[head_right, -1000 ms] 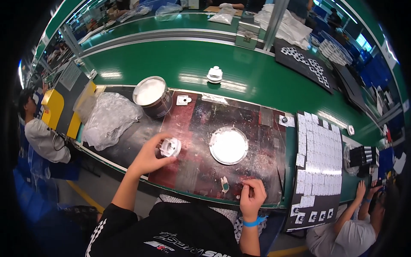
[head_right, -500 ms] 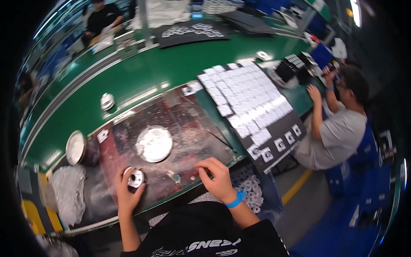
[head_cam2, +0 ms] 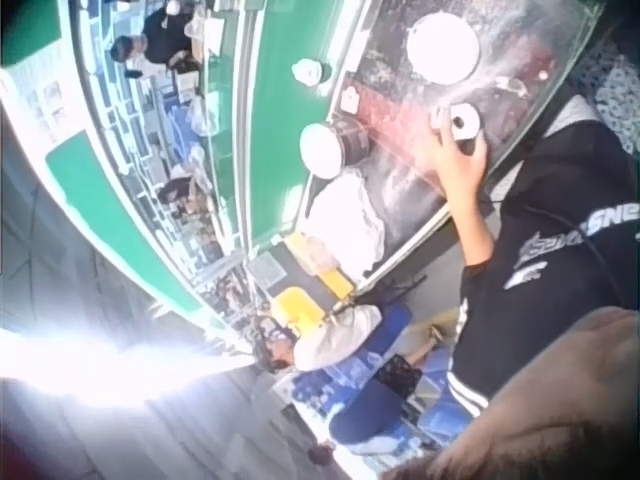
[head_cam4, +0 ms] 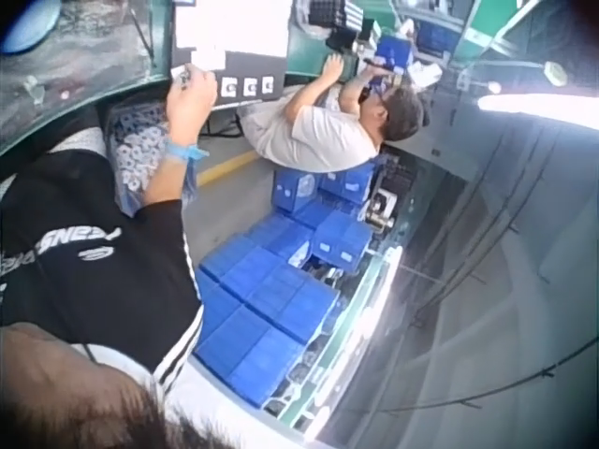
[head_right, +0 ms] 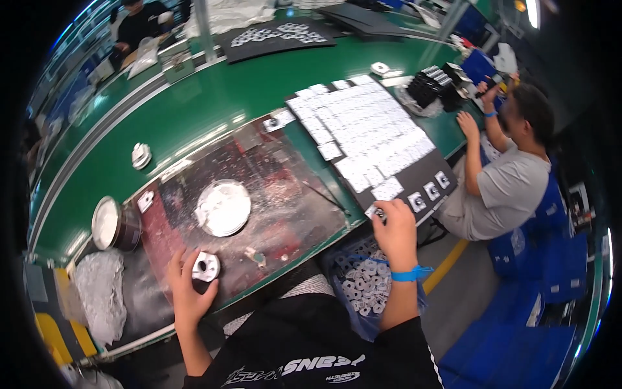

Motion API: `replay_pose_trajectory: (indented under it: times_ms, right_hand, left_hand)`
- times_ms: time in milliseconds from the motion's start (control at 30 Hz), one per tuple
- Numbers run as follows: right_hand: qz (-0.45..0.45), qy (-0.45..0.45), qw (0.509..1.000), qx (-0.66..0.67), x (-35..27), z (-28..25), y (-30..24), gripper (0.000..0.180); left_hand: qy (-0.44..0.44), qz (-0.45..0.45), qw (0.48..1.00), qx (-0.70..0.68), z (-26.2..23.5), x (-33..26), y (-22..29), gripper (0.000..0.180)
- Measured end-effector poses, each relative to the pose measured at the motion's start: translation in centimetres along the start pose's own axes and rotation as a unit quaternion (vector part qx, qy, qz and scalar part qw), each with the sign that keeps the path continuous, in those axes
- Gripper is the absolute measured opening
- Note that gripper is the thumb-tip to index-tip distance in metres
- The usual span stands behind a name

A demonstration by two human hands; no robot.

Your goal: Applying thermal paste to LED modules and assembling them into lighting fixtures at a factory workbench.

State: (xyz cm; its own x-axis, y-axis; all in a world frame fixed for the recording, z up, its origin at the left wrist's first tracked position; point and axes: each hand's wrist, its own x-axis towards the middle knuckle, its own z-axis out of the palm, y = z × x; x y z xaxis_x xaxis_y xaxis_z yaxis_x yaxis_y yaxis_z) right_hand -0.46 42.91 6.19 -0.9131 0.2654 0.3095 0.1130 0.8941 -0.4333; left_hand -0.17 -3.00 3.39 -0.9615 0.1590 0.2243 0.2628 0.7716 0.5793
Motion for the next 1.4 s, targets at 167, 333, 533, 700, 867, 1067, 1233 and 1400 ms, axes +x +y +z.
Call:
replay_pose_trajectory:
  times_ms: [167, 333, 533, 700, 867, 1067, 1233, 1400]
  right_hand:
    - [0.014, -0.015, 0.991, 0.133, 0.5, 0.3, -1.8, 0.034]
    - [0.039, -0.146, 0.864, 0.480, -0.2, 3.3, -6.1, 0.043]
    - [0.074, -0.214, 0.721, 0.656, -1.8, 8.5, -9.9, 0.043]
    - [0.127, -0.337, 0.529, 0.769, -2.3, 9.5, -13.7, 0.041]
    - [0.115, -0.343, 0.572, 0.736, -2.8, 9.9, -16.3, 0.038]
    - [-0.203, -0.231, 0.817, 0.488, -3.5, 7.0, -20.8, 0.045]
    - [-0.350, -0.139, 0.835, 0.401, -3.3, 6.1, -22.0, 0.041]
    - [-0.405, -0.115, 0.833, 0.359, -3.2, 6.2, -21.6, 0.041]
  left_hand:
    - [-0.055, 0.012, 0.997, -0.055, -2.2, 0.7, 0.8, 0.090]
    - [-0.140, 0.081, 0.986, -0.049, -3.0, 2.8, -1.2, 0.075]
    - [0.011, 0.001, 0.999, 0.032, 0.4, 0.3, 0.9, 0.082]
    - [0.017, -0.057, 0.997, 0.048, 3.7, -1.2, 1.9, 0.092]
    - [0.073, -0.031, 0.996, 0.032, 1.3, -0.5, 5.3, 0.087]
    - [0.079, -0.021, 0.941, -0.328, 0.7, -1.4, 4.9, 0.067]
    - [0.073, -0.056, 0.941, -0.327, 0.2, -1.7, 4.4, 0.029]
    - [0.060, -0.099, 0.937, -0.329, 0.2, -1.8, 4.8, 0.010]
